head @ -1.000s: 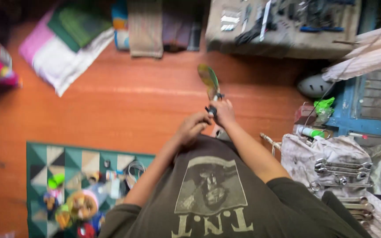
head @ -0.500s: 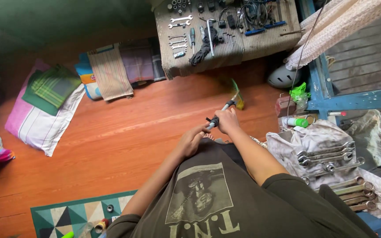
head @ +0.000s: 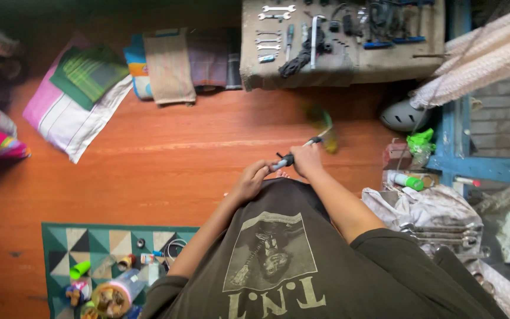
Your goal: Sweeping the floor of a room with a broom.
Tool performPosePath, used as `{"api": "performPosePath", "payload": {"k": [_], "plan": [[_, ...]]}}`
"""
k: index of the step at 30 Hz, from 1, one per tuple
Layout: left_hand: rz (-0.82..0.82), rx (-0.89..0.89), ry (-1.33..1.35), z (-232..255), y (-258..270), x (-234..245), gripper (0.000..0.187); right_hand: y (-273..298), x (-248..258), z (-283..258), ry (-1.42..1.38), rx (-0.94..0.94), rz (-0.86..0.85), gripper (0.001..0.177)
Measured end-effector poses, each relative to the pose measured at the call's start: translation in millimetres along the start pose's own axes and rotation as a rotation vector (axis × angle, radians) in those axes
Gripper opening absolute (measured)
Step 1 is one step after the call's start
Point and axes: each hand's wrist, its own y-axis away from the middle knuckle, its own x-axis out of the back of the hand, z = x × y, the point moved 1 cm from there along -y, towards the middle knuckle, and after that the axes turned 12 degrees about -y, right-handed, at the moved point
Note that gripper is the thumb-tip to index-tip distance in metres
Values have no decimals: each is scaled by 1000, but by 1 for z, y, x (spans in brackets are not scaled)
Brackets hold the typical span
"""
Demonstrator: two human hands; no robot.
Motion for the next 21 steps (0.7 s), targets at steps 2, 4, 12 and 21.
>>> {"api": "performPosePath", "payload": {"k": [2,4,12,21], "plan": [[56,-5,31,3,3,12,21,-6,16,-18,15,7,9,5],[114,-11,68,13,18,24,21,-5,32,-35,36,13,16,11],[259,122,-13,24,123,97,25,0,24,-136,-1,370,-33,9],[325,414,-239,-47,240,201,28,-32,-85,-270,161,432,-225,11]]}}
